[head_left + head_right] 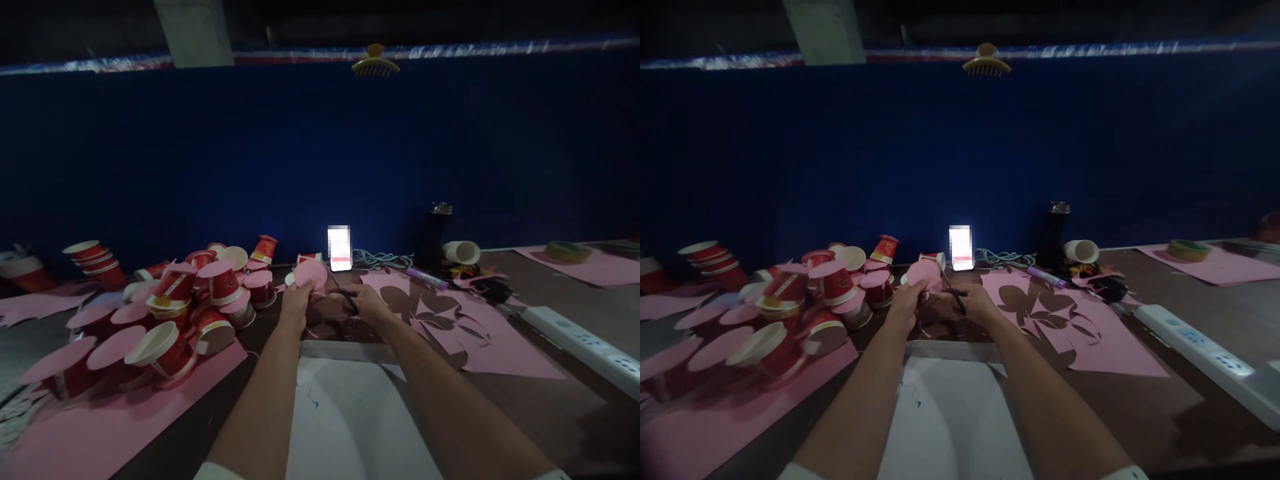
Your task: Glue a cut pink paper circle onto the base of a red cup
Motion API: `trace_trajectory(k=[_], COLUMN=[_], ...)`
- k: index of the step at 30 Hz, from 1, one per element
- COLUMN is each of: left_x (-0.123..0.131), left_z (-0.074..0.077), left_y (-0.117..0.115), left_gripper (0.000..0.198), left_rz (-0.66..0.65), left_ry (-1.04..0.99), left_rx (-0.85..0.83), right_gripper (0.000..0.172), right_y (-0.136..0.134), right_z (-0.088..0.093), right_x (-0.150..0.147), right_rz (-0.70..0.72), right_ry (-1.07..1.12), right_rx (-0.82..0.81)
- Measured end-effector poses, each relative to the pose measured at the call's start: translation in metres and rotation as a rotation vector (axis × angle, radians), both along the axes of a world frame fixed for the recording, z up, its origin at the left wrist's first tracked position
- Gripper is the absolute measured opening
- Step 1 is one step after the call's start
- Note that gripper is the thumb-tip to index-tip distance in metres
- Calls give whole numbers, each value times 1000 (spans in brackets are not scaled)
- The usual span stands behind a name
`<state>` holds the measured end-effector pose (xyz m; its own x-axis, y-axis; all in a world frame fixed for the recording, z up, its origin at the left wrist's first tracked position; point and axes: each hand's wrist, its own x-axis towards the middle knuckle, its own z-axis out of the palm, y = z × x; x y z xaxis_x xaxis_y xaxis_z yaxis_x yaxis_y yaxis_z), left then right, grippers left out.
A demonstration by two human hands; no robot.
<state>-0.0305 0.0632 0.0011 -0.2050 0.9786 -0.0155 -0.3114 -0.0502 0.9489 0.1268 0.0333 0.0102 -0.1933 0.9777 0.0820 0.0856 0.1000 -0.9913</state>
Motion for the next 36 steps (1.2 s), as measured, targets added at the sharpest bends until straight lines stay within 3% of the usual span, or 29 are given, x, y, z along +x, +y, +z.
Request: trace_trajectory(k=[10,22,28,36], left_x=[4,6,8,19], left_z=[1,-1,-4,-7], left_y=[-1,-1,-4,-14], left_gripper=[37,33,30,31], left_rz=[-20,-57,-133,-336], left_ry=[-65,-137,-179,-53], left_rx=[-38,-103,-121,-161], right_gripper=[54,49,63,59], right_y=[5,6,14,13], right_z=[-10,-15,-18,-16], right_x=[2,0,4,3], right_rz=[-93,-110,-214,-146], right_ry=[38,18,285,457], right_rx=[21,27,14,-7])
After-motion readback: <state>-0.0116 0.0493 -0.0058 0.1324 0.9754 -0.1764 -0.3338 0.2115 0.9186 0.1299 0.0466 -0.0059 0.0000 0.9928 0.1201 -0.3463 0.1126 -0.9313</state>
